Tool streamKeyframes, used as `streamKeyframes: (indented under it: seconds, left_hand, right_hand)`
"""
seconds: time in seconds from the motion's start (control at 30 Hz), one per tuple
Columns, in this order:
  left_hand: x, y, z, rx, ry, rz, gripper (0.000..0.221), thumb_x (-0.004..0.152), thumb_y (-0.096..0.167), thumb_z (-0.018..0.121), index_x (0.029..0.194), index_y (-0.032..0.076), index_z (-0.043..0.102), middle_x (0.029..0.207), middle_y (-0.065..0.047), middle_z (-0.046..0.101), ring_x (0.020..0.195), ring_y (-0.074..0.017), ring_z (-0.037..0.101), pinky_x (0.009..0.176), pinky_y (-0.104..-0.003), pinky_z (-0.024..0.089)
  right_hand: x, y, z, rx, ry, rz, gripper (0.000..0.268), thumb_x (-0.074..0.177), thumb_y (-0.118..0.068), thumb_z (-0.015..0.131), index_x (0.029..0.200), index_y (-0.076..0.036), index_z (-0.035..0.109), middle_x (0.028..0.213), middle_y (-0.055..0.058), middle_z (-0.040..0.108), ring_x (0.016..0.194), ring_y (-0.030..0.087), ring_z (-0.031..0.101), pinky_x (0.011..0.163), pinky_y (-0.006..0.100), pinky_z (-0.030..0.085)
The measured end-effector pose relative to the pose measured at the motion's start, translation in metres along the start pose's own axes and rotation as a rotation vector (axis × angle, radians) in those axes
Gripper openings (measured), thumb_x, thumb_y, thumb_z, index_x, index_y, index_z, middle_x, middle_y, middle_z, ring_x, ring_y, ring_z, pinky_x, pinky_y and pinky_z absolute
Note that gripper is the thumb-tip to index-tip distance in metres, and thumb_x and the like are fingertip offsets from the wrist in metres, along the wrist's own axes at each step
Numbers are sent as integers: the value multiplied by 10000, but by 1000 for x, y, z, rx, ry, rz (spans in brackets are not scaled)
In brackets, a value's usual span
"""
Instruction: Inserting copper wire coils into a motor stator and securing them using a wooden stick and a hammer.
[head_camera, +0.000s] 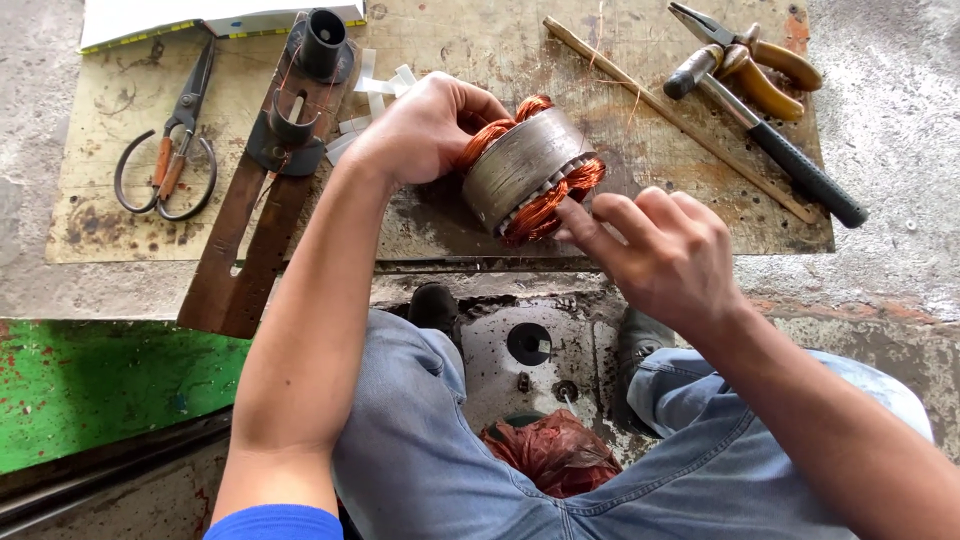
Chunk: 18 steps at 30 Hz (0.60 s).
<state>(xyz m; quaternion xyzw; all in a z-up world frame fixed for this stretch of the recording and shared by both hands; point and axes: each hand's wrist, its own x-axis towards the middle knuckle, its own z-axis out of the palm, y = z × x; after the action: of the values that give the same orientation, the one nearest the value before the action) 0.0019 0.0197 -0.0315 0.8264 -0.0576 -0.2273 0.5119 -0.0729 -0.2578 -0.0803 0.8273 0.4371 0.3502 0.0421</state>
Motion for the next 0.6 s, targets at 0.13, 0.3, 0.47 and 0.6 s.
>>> streamKeyframes:
  seconds: [0.13,0.3,0.47,0.6]
  left_hand:
    - [2,-3,1,3,6,-10,107,853,128,828,955,128,795,809,43,739,683,-33,602,571,-190,520]
    - [-4,6,1,43,0,-18,183,815,83,824,992,125,796,848,30,758,705,-45,631,589,-198,550]
    - [-5,6,1,38,8,-31,154,843,97,816,994,124,796,863,31,761,715,-41,621,624,-187,550]
    - [-6,5,-1,-9,-29,16,123,872,74,794,991,104,778,873,16,758,722,-48,635,621,-171,547]
  right_hand:
    - [4,-4,-5,51,62,39,309,1024,-453,747,1240,-232,755,994,-51,716,674,72,558,522,246,513]
    - [-4,2,7,217,90,40,339,993,-321,809,1302,-221,711,1174,47,720,841,149,647,663,326,630]
    - [-3,-7,1,474,97,233,298,940,-152,852,1177,-21,729,1106,175,744,874,254,719,751,384,650]
    - [2,-18,-3,657,83,347,301,955,-126,814,1231,-47,723,1136,176,740,954,266,727,832,383,639]
